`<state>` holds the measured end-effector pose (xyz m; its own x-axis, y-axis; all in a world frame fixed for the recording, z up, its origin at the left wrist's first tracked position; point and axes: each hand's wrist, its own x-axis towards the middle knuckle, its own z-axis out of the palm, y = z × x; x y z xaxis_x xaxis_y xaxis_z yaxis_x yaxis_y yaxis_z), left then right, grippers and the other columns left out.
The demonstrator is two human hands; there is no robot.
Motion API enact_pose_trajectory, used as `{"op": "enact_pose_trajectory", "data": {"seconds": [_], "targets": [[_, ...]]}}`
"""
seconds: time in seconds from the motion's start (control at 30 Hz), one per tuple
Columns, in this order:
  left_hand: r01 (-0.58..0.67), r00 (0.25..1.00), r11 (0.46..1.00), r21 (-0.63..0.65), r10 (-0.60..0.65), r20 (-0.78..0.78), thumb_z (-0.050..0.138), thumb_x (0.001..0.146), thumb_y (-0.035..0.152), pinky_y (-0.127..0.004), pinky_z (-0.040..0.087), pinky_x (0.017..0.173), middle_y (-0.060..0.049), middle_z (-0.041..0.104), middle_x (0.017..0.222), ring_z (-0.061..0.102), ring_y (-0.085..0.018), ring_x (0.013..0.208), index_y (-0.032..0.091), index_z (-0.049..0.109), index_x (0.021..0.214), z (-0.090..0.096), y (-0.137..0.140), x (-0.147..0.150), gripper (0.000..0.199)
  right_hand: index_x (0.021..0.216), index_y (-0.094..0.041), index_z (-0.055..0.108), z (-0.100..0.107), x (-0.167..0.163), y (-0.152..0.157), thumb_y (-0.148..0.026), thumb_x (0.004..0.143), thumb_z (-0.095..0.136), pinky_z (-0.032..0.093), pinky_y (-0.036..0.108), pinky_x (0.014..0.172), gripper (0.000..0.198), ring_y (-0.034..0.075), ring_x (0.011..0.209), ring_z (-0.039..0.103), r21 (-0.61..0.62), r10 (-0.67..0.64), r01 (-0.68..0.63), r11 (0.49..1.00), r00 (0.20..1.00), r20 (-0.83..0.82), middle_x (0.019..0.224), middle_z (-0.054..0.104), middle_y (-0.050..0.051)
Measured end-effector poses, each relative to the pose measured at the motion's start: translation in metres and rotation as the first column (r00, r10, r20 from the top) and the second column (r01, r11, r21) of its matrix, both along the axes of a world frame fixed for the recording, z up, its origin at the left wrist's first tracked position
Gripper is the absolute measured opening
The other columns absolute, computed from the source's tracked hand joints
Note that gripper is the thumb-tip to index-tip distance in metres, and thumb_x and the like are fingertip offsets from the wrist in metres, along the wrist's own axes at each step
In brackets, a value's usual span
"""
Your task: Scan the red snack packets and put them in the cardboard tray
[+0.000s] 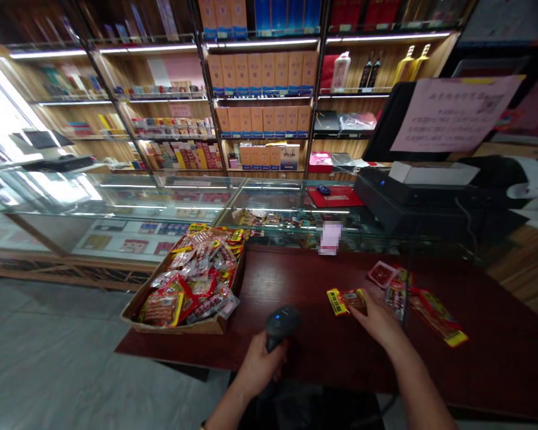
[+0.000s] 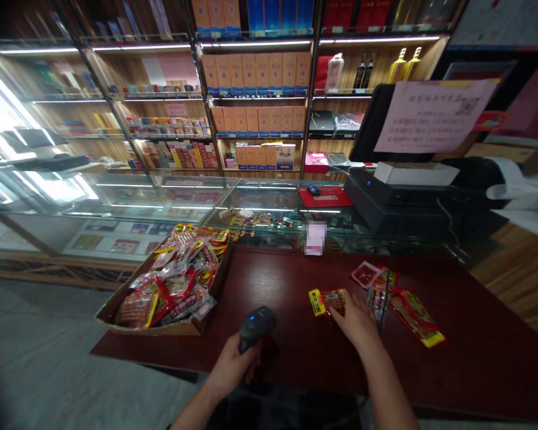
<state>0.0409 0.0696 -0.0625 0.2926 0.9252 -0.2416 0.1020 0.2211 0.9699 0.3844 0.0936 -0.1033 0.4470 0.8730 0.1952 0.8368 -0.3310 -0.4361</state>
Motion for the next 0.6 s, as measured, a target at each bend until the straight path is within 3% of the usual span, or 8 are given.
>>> {"op": "enact_pose_trajectory", "data": {"seconds": [0.1,0.17,0.23,0.3,0.43,0.6], "targets": [[-0.01,1.0,1.0,0.012,0.01,-0.028,0.065,0.078,0.031,-0.016,0.035,0.031,0.007,0.057,0.047,0.047,-0.008,0.03,0.018,0.057,0.076,0.0,-0.001,0.001,0.015,0.137,-0.022,0.056,-0.001,-0.011,-0.002,-0.04,0.073,0.067,0.043,0.054,0.104,0.067,0.038,0.127,0.056,-0.032,0.115,-0.115,0.993,0.993,0.003,0.137,0.06,0.015],[-0.013,0.999,1.0,0.02,0.014,-0.041,0.065,0.078,0.034,-0.016,0.035,0.031,0.007,0.056,0.046,0.047,-0.008,0.031,0.018,0.056,0.076,0.001,-0.002,0.002,0.018,0.143,-0.019,0.05,0.003,-0.024,0.005,-0.035,0.072,0.065,0.047,0.049,0.1,0.074,0.034,0.118,0.061,0.019,0.138,-0.137,0.99,0.988,-0.063,0.13,0.062,0.015],[-0.014,0.999,1.0,0.025,0.015,-0.05,0.065,0.079,0.037,-0.017,0.036,0.031,0.008,0.056,0.046,0.047,-0.008,0.03,0.019,0.056,0.076,0.003,-0.003,0.003,0.021,0.143,-0.015,0.05,0.007,-0.037,0.013,-0.032,0.073,0.061,0.051,0.043,0.094,0.072,0.029,0.104,0.067,0.095,0.128,-0.112,0.989,0.976,-0.176,0.114,0.066,0.013],[-0.016,0.998,1.0,0.026,0.018,-0.057,0.064,0.08,0.039,-0.016,0.036,0.032,0.008,0.056,0.047,0.045,-0.007,0.03,0.018,0.056,0.076,0.005,-0.003,0.003,0.022,0.133,-0.014,0.06,0.008,-0.049,0.018,-0.031,0.076,0.056,0.054,0.039,0.087,0.059,0.026,0.091,0.068,0.162,0.101,-0.053,0.985,0.947,-0.305,0.099,0.066,0.01],[-0.023,0.997,1.0,0.02,0.024,-0.072,0.064,0.08,0.041,-0.017,0.037,0.033,0.007,0.055,0.047,0.046,-0.007,0.031,0.018,0.056,0.075,0.009,-0.002,0.004,0.024,0.108,-0.019,0.072,0.003,-0.069,0.015,-0.031,0.076,0.053,0.057,0.037,0.08,0.039,0.021,0.079,0.069,0.272,0.163,-0.037,0.961,0.875,-0.456,0.109,0.068,0.011],[-0.039,0.996,0.999,0.016,0.04,-0.086,0.065,0.077,0.037,-0.018,0.038,0.033,0.006,0.059,0.051,0.047,-0.008,0.033,0.018,0.058,0.076,0.016,-0.007,0.005,0.021,0.124,-0.019,0.066,0.0,-0.077,0.004,-0.036,0.081,0.054,0.056,0.04,0.086,0.047,0.023,0.089,0.07,0.338,0.14,0.058,0.939,0.834,-0.534,0.107,0.073,0.01]]}}
